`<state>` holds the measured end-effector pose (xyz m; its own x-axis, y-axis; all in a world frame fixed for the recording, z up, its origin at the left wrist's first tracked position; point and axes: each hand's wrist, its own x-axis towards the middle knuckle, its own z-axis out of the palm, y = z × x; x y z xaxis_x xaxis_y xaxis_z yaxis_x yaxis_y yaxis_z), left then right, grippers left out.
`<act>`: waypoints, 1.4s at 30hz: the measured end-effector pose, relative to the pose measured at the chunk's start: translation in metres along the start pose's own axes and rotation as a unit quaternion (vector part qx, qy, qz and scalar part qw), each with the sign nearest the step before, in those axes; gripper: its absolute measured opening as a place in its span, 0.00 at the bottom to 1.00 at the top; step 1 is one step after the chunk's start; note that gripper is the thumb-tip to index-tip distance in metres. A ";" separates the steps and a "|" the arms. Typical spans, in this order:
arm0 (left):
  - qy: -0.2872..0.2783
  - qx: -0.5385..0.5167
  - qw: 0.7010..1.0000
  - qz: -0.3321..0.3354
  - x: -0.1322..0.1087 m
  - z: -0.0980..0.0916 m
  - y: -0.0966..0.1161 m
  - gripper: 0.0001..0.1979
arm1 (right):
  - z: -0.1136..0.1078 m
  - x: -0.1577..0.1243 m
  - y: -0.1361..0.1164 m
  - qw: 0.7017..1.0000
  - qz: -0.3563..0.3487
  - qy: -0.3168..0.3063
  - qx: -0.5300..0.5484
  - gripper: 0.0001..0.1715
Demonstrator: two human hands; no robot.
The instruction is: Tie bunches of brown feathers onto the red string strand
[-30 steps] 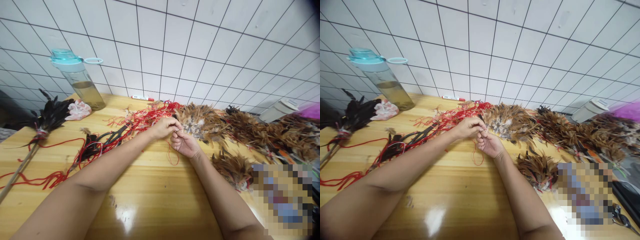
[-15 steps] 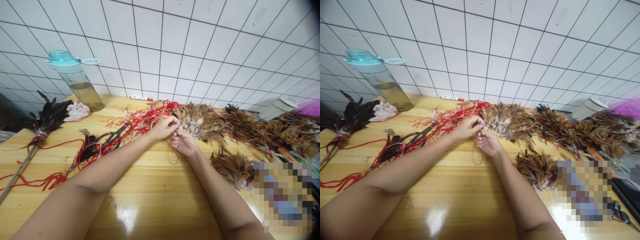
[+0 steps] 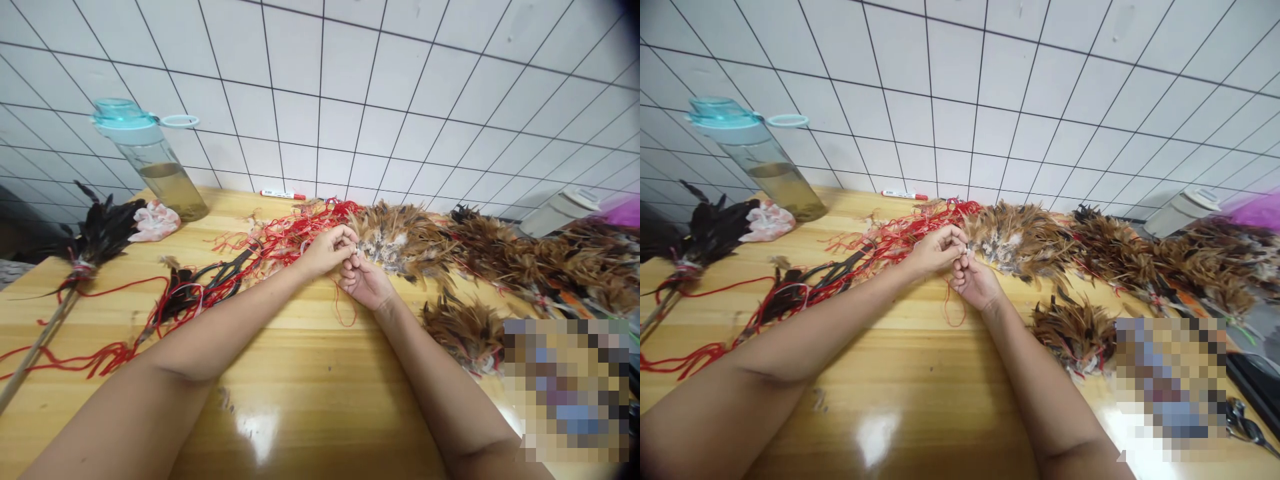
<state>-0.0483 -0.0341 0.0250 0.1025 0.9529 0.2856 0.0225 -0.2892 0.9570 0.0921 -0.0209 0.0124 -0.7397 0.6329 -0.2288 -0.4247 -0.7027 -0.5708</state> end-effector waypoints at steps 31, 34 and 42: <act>0.011 -0.072 0.996 -0.045 0.000 -0.005 -0.004 0.09 | 0.000 0.002 -0.001 1.000 -0.015 -0.003 -0.007 0.16; -0.002 -0.084 0.995 -0.046 0.001 -0.007 -0.004 0.10 | 0.000 0.001 -0.001 1.000 -0.016 -0.005 -0.007 0.17; -0.011 -0.085 0.995 -0.050 0.001 -0.008 -0.004 0.10 | 0.000 0.002 0.000 1.000 -0.017 0.006 -0.008 0.19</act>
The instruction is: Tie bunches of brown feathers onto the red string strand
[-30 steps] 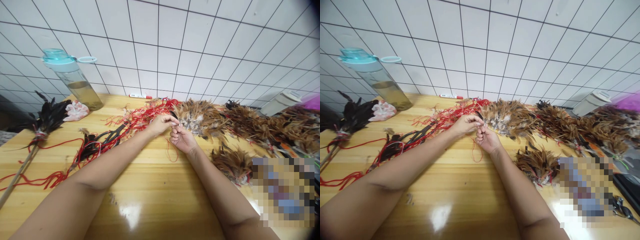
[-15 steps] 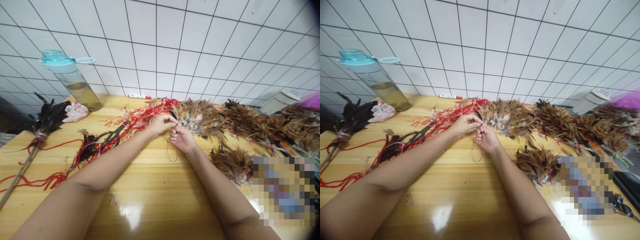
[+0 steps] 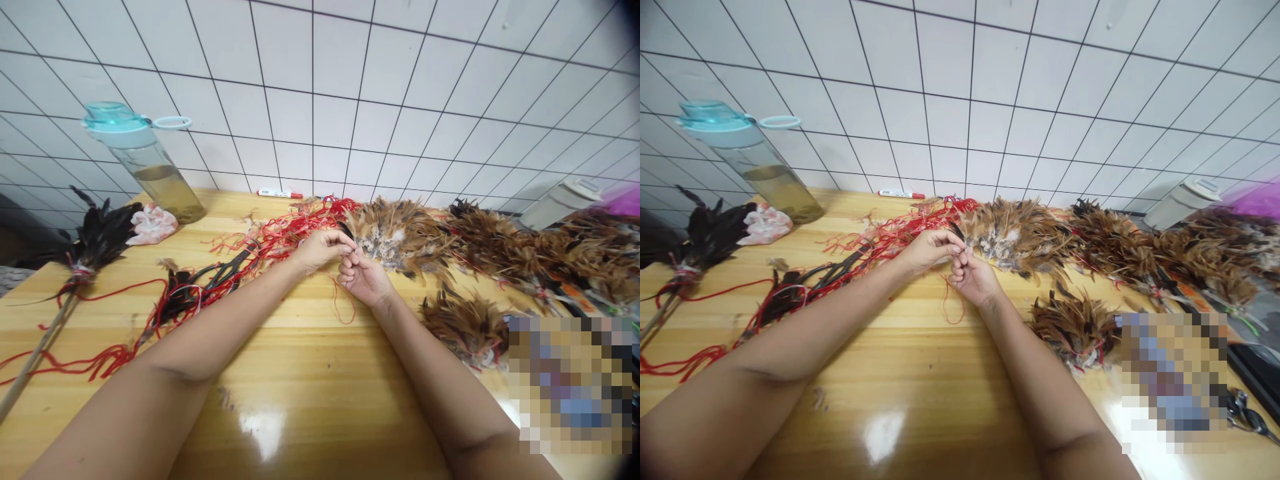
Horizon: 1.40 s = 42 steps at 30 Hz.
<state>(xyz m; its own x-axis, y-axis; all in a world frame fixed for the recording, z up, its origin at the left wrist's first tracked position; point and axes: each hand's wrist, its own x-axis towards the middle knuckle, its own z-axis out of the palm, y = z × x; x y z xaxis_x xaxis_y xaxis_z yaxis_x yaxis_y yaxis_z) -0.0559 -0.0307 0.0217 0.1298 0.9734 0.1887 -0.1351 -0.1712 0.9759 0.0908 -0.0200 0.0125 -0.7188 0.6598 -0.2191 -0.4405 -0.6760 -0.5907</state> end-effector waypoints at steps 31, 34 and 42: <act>-0.019 0.052 0.998 -0.002 -0.001 -0.004 0.013 0.05 | -0.007 0.001 -0.003 0.993 -0.030 0.011 -0.113 0.10; -0.047 0.063 0.997 0.004 0.000 -0.007 0.016 0.03 | -0.006 0.000 -0.002 0.991 -0.031 0.010 -0.132 0.11; -0.051 0.053 0.997 -0.016 -0.002 -0.010 0.019 0.11 | -0.010 0.001 -0.004 0.993 -0.044 0.003 -0.110 0.11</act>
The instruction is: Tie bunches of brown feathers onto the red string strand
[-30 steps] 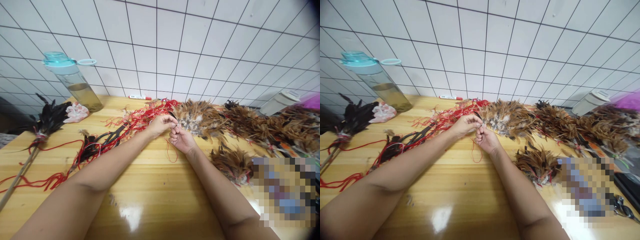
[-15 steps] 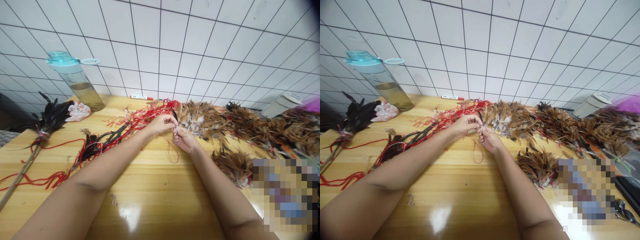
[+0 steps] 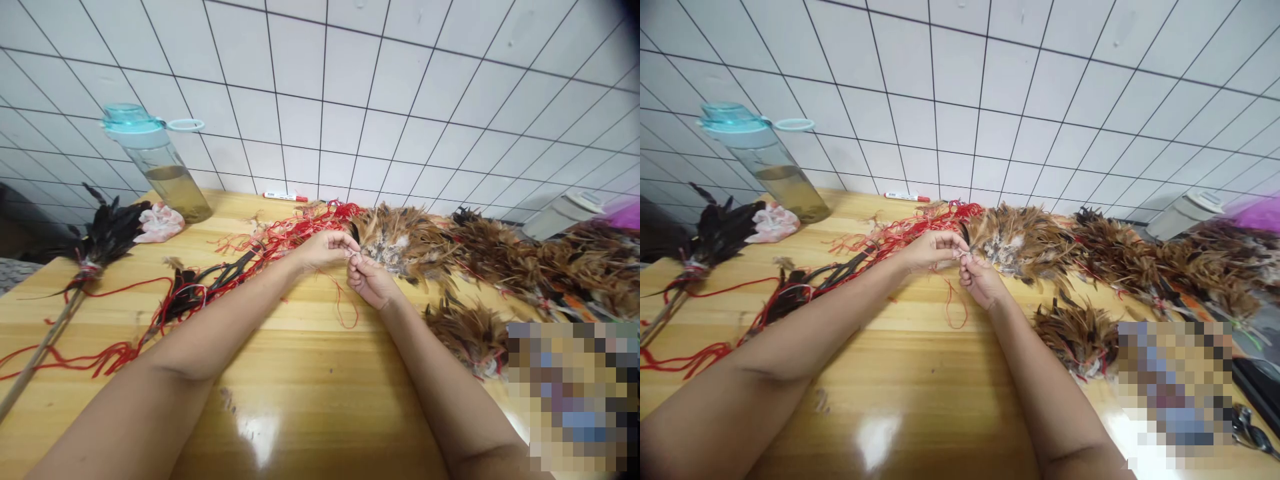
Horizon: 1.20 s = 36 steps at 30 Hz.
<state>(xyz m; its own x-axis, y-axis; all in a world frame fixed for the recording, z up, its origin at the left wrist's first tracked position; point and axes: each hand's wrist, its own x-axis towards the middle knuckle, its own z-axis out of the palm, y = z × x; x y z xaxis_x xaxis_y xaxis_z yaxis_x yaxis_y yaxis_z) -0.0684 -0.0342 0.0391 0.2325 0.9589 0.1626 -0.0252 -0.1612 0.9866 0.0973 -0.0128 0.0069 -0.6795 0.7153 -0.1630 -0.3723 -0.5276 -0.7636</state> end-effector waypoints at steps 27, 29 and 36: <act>0.119 0.038 0.988 0.088 0.007 0.016 -0.013 0.10 | 0.007 0.001 0.000 1.000 0.009 -0.003 0.024 0.10; 0.137 0.052 0.985 0.089 0.008 0.018 -0.014 0.10 | 0.007 0.001 0.000 1.000 0.012 -0.004 0.022 0.10; 0.143 0.304 0.935 0.117 0.002 0.023 0.003 0.02 | 0.004 0.003 0.002 1.000 0.015 -0.001 0.004 0.11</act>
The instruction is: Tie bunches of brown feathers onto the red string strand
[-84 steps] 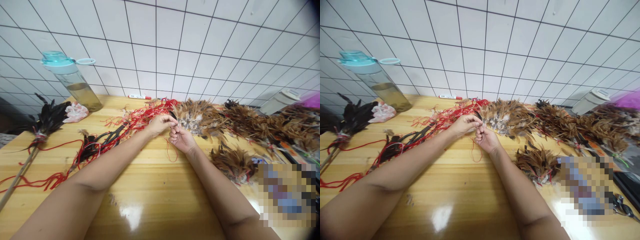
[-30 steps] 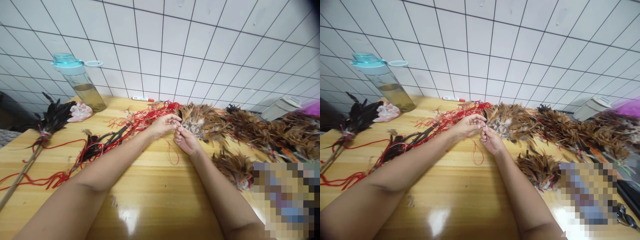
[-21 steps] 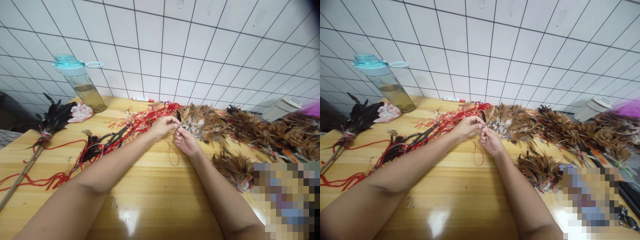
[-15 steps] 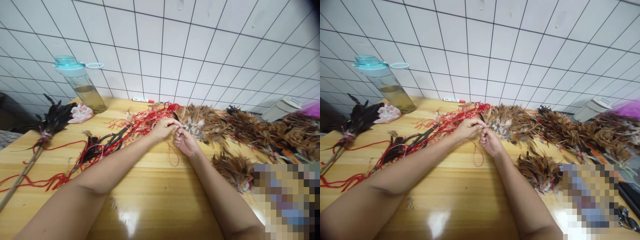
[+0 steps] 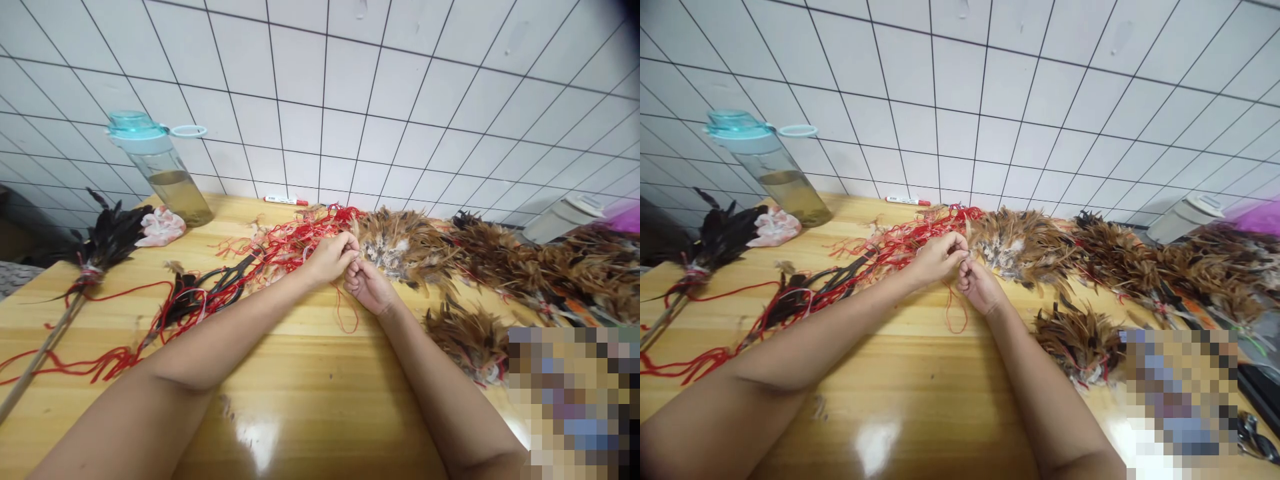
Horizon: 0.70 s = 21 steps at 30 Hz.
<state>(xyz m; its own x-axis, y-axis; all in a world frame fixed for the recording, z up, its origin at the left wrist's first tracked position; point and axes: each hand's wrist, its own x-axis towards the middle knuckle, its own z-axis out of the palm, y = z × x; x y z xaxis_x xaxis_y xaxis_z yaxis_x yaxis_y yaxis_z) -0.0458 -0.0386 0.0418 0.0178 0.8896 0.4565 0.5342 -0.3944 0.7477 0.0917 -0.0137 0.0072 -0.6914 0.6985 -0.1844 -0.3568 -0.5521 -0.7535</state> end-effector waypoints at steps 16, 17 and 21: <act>-0.110 0.031 0.990 0.086 0.004 -0.018 0.002 0.13 | -0.003 -0.001 0.001 1.000 -0.022 0.000 -0.012 0.10; -0.116 0.034 0.988 0.098 0.004 -0.018 0.001 0.14 | -0.003 -0.001 0.001 1.000 -0.021 -0.002 -0.014 0.10; -0.147 0.033 0.981 0.120 0.008 -0.023 -0.001 0.13 | -0.004 -0.002 0.001 1.000 -0.014 -0.021 -0.011 0.10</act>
<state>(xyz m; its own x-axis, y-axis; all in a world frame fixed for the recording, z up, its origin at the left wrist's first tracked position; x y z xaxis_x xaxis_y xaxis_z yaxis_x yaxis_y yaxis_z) -0.0657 -0.0367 0.0554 0.3885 0.8047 0.4490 0.5381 -0.5936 0.5983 0.0952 -0.0134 0.0041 -0.7074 0.6933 -0.1376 -0.3626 -0.5231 -0.7713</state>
